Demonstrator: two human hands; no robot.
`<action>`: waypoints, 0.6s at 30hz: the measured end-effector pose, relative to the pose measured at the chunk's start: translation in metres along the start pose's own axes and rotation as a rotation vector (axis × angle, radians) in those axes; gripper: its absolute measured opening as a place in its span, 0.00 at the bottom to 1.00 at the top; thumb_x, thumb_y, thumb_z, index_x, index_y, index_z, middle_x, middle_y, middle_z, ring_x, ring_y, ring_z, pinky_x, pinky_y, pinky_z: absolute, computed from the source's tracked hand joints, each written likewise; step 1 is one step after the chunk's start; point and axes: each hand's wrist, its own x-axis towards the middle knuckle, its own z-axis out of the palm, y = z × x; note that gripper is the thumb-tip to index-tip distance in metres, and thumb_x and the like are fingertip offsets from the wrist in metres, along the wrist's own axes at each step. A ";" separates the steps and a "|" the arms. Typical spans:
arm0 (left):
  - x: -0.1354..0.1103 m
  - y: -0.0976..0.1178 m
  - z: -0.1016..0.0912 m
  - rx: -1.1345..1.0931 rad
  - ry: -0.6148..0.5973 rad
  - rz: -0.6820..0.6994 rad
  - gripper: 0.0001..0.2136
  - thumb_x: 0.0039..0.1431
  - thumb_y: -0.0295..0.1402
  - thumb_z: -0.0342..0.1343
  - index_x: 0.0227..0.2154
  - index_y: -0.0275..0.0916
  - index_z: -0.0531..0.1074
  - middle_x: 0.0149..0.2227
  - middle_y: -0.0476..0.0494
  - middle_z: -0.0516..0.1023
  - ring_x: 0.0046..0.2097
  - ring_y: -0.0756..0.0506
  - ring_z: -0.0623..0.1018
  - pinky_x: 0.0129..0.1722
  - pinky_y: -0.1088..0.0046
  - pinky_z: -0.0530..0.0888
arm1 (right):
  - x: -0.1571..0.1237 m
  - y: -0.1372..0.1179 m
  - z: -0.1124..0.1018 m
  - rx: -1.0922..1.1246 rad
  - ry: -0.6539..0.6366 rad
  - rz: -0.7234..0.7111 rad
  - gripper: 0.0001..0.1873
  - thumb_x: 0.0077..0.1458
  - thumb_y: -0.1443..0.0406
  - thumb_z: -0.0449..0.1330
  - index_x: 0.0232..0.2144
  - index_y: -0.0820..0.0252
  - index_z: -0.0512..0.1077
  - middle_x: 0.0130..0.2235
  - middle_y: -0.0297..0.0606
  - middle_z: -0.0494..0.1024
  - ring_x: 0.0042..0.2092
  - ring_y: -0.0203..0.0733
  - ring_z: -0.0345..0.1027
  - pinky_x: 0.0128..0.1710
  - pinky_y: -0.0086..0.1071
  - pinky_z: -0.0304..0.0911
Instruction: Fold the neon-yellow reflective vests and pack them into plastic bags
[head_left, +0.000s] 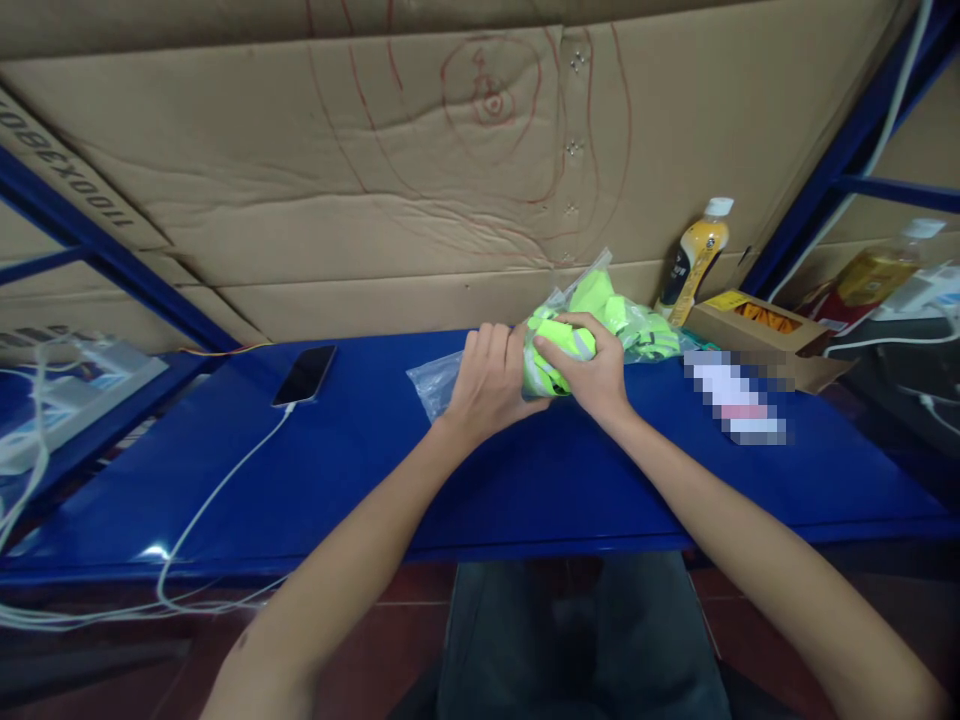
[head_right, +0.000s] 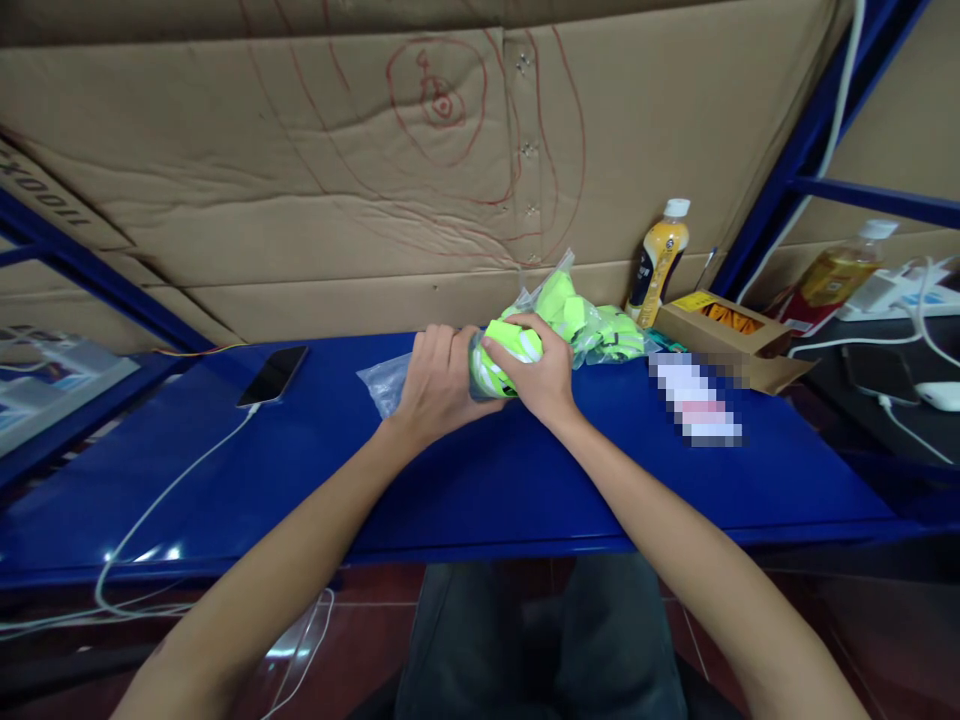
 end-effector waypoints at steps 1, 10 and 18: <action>0.000 0.000 0.001 0.001 -0.010 0.005 0.39 0.57 0.54 0.66 0.61 0.28 0.67 0.48 0.25 0.75 0.49 0.24 0.74 0.49 0.49 0.68 | 0.000 0.002 0.001 0.018 0.000 0.045 0.22 0.51 0.48 0.75 0.39 0.54 0.78 0.43 0.37 0.82 0.45 0.48 0.75 0.51 0.40 0.69; -0.005 0.000 0.011 -0.069 -0.039 -0.021 0.45 0.52 0.56 0.69 0.64 0.30 0.61 0.54 0.24 0.77 0.52 0.27 0.76 0.50 0.51 0.70 | -0.001 0.005 0.001 0.082 -0.229 -0.018 0.15 0.58 0.50 0.67 0.38 0.54 0.75 0.42 0.36 0.82 0.45 0.46 0.75 0.52 0.39 0.69; -0.008 -0.003 0.014 -0.051 -0.049 0.017 0.30 0.55 0.43 0.66 0.57 0.31 0.67 0.46 0.29 0.77 0.48 0.29 0.77 0.46 0.52 0.72 | -0.002 0.023 0.001 -0.223 -0.297 -0.072 0.18 0.64 0.48 0.60 0.44 0.55 0.70 0.44 0.41 0.80 0.47 0.49 0.74 0.52 0.42 0.67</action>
